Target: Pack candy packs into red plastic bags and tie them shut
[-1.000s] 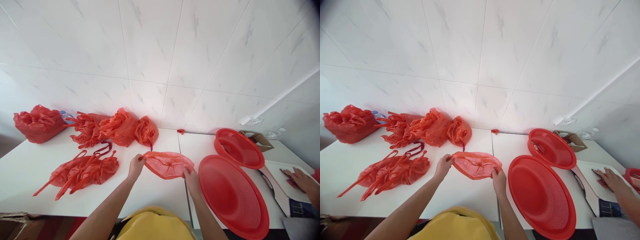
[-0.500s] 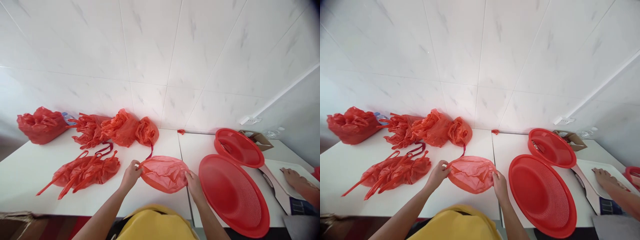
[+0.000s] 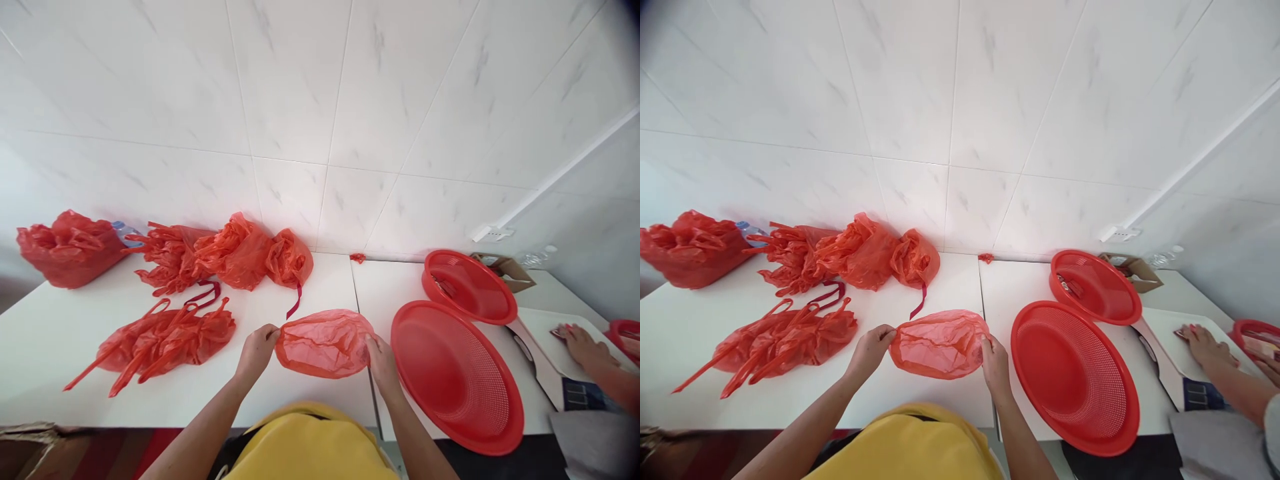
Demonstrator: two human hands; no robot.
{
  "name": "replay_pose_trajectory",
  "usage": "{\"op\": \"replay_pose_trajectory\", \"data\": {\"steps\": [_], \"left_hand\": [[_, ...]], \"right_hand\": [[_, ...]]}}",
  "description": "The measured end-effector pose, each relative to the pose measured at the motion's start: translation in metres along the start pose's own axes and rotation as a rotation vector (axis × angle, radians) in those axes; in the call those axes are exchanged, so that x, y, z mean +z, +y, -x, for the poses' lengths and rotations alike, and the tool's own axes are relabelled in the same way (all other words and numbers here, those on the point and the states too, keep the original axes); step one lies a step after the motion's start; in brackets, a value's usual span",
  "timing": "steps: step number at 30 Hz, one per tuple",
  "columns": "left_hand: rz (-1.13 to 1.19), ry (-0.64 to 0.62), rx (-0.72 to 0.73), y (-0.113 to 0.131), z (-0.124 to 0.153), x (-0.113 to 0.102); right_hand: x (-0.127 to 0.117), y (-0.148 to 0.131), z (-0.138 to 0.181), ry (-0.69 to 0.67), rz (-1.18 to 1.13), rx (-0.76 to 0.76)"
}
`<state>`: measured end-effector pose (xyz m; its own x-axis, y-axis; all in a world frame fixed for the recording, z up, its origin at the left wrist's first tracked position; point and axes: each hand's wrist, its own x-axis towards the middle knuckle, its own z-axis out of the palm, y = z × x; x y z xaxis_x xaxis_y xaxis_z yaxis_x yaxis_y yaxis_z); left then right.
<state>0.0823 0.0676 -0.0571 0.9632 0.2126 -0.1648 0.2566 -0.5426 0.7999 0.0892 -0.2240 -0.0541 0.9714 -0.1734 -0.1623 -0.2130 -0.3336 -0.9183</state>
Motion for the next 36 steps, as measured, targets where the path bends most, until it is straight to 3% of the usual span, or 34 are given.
{"op": "replay_pose_trajectory", "data": {"steps": [5, 13, 19, 23, 28, 32, 36], "left_hand": [[0.058, 0.030, -0.001, -0.001, 0.002, 0.011], [0.156, -0.030, -0.202, -0.008, 0.001, 0.021], [0.226, -0.088, -0.311, -0.019, -0.005, 0.030], [0.173, -0.099, -0.306, -0.017, -0.014, 0.041], [0.229, -0.089, -0.369, 0.000, -0.017, 0.053], [0.292, -0.071, -0.411, 0.008, -0.015, 0.060], [0.291, 0.002, -0.482, 0.015, -0.008, 0.067]], "right_hand": [[-0.006, 0.009, 0.001, 0.012, -0.003, -0.004], [-0.002, 0.024, -0.002, -0.089, -0.064, 0.007], [-0.011, 0.024, -0.007, -0.029, -0.045, -0.034], [-0.046, 0.024, -0.019, 0.126, -0.024, -0.074], [-0.115, 0.029, -0.049, 0.269, -0.039, -0.031], [-0.174, 0.041, -0.100, 0.392, 0.094, 0.027], [-0.228, 0.055, -0.172, 0.482, 0.181, 0.050]]}}
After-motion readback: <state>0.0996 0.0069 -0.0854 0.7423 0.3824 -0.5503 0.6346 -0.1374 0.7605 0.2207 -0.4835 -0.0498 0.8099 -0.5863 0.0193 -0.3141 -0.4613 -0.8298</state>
